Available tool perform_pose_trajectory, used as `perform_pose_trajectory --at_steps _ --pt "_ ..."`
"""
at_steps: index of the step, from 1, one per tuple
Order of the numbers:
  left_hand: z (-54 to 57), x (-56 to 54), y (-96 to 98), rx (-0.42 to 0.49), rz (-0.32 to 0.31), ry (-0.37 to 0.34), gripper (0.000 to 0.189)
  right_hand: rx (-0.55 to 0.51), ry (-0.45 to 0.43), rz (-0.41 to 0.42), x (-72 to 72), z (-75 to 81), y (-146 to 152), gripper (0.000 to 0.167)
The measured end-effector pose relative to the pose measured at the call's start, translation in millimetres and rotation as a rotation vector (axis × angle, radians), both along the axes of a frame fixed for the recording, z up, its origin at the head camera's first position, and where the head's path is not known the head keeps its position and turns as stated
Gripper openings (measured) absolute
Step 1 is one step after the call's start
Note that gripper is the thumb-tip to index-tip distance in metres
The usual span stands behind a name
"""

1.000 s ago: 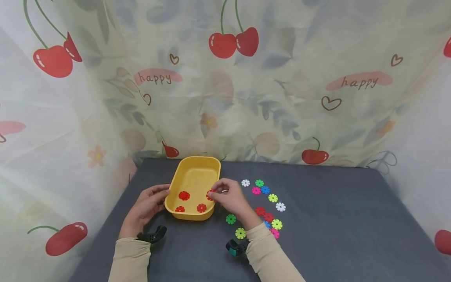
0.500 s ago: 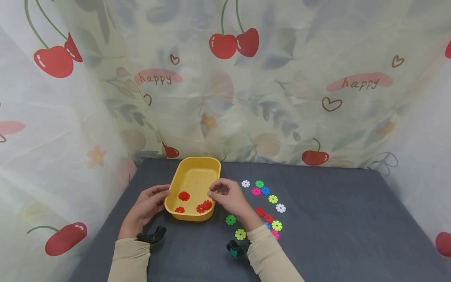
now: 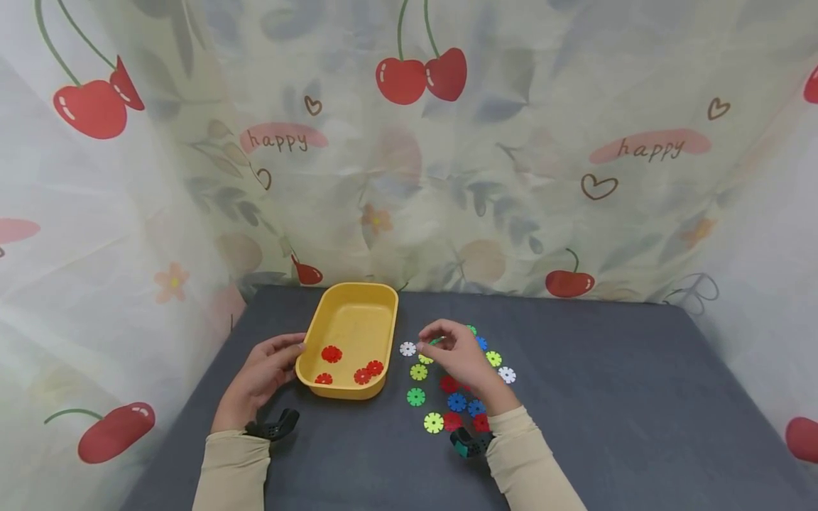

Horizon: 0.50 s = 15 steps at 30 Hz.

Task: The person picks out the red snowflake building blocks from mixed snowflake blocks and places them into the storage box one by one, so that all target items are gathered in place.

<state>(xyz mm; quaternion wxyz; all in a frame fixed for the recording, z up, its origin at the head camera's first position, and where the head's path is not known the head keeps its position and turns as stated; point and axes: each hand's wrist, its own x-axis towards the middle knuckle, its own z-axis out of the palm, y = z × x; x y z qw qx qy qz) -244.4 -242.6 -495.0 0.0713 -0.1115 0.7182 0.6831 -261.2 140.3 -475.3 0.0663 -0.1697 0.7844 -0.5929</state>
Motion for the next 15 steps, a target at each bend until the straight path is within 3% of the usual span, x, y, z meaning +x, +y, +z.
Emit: perform_pose_trajectory --at_steps 8,15 --pt "-0.5 0.2 -0.1 0.000 0.004 -0.006 0.044 0.045 0.022 -0.034 -2.2 -12.0 41 0.035" --pt "-1.4 -0.8 0.0 0.014 0.007 -0.005 0.042 0.127 0.026 -0.054 -1.9 -16.6 67 0.034"
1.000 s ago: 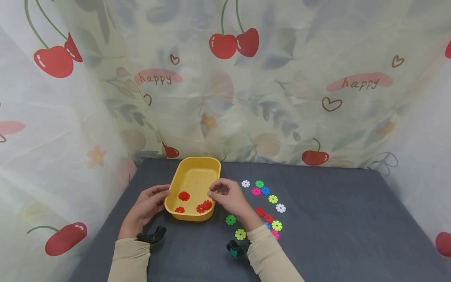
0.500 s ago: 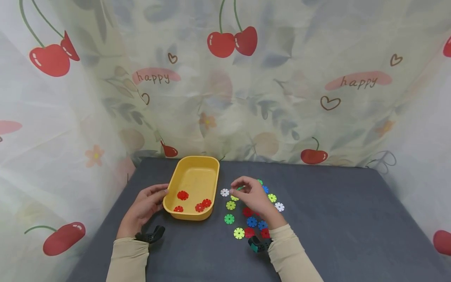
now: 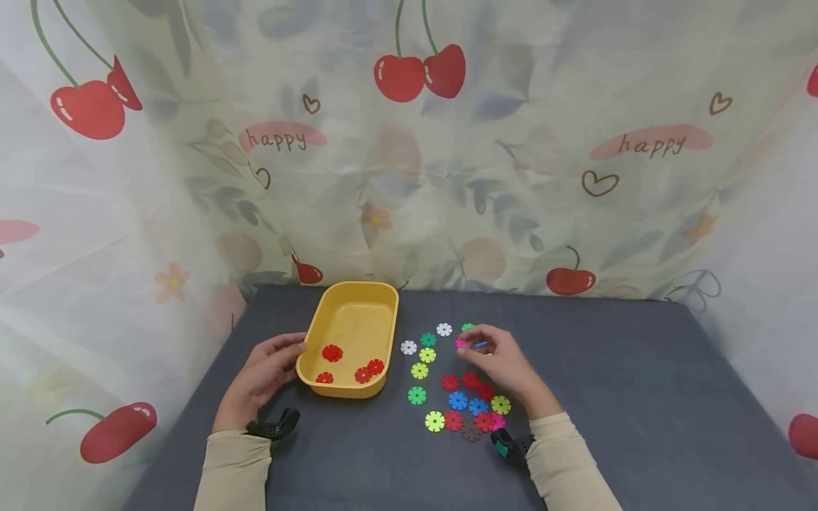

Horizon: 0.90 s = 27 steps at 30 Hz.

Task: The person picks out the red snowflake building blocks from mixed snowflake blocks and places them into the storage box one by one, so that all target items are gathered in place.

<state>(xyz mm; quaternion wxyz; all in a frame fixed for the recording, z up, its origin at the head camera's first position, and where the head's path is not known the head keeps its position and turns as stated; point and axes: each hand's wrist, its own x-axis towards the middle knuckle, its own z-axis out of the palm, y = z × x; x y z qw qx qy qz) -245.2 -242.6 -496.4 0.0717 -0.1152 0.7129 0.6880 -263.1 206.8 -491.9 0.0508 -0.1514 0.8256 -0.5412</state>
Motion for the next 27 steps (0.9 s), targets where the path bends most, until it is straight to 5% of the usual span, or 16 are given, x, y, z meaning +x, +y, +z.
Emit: perform_pose_trajectory --at_steps 16,27 --pt "-0.5 -2.2 -1.2 0.017 -0.003 0.001 0.044 0.124 -0.080 0.206 -7.7 -10.1 21 0.040" --pt "-1.3 -2.3 -0.6 0.014 0.003 -0.005 0.043 0.204 -0.087 0.232 -8.3 -12.8 20 0.039"
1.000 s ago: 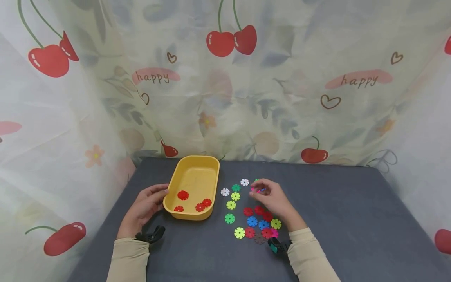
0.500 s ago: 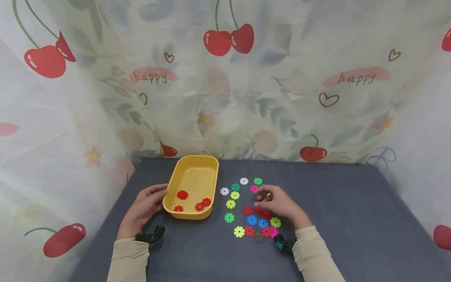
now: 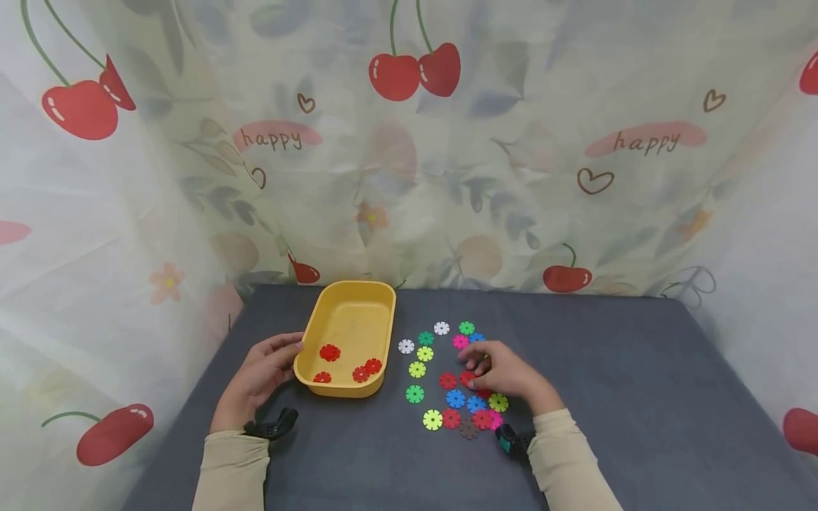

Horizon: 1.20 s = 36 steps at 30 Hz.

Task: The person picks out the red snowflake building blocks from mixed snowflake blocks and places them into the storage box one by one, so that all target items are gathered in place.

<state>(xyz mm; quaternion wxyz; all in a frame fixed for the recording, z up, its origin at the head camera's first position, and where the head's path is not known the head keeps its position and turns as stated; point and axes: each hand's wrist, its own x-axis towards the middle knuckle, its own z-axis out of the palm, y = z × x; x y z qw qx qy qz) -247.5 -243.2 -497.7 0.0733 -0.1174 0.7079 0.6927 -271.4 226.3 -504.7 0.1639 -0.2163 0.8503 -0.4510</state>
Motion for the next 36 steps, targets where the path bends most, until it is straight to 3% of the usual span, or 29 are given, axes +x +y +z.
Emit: perform_pose_trajectory --at_steps 17,22,26,36 --pt "-0.6 1.9 0.4 -0.002 -0.010 0.005 0.043 0.023 0.031 -0.010 5.6 -3.6 -4 0.034" --pt "-0.2 0.1 2.1 -0.012 -0.021 0.012 0.043 0.021 0.065 -0.031 6.3 -4.7 -3 0.022" --pt "1.3 -0.3 3.6 -0.015 -0.025 0.021 0.044 -0.034 0.095 -0.065 5.3 -2.9 -5 0.016" --pt "-0.7 2.2 1.7 0.005 0.001 0.024 0.044 -0.203 0.110 -0.153 3.4 10.3 -33 0.026"
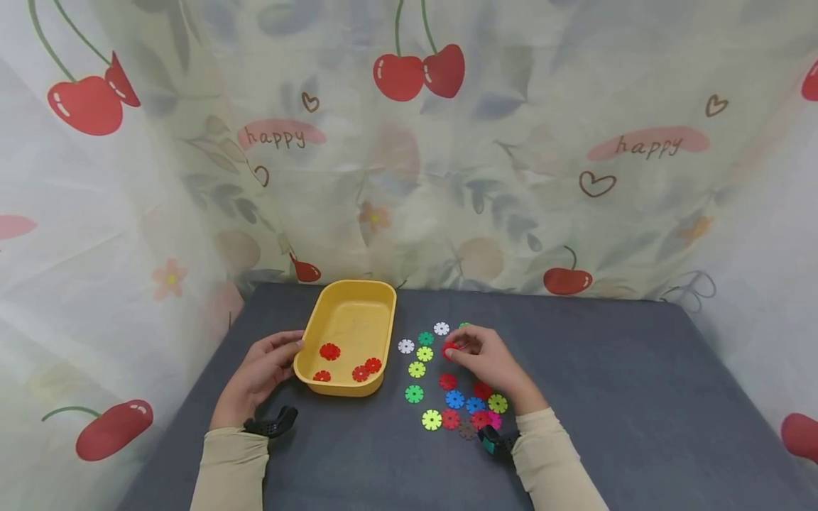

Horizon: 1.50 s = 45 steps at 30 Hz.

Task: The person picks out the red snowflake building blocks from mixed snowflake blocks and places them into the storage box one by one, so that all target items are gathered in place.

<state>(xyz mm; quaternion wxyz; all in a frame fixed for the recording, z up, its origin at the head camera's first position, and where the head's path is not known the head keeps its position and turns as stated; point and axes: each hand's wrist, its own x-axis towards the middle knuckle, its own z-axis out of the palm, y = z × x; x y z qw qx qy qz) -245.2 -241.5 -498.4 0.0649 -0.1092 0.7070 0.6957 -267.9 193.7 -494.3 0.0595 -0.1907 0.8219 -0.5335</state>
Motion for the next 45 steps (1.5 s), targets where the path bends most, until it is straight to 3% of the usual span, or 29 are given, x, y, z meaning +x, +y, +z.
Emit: perform_pose_trajectory --at_steps 5,15,24,30,45 --pt "-1.6 0.1 -2.1 0.000 0.004 -0.007 0.043 -0.076 0.002 0.018 -1.6 5.6 -22 0.025" --pt "-2.7 -1.9 -1.1 -0.009 -0.004 -0.001 0.043 -0.129 -0.073 0.080 -0.1 15.0 -72 0.026" --pt "0.0 -1.1 -2.7 -0.005 -0.007 -0.006 0.044 -0.137 -0.059 0.130 -0.8 25.7 -104 0.028" --pt "2.8 -0.8 -1.7 -0.011 -0.014 -0.006 0.045 -0.133 -0.054 0.142 1.7 32.4 -111 0.028" --pt "1.2 -0.3 -0.7 0.007 -0.008 -0.004 0.045 -0.121 -0.044 0.117 1.0 27.7 -93 0.029"
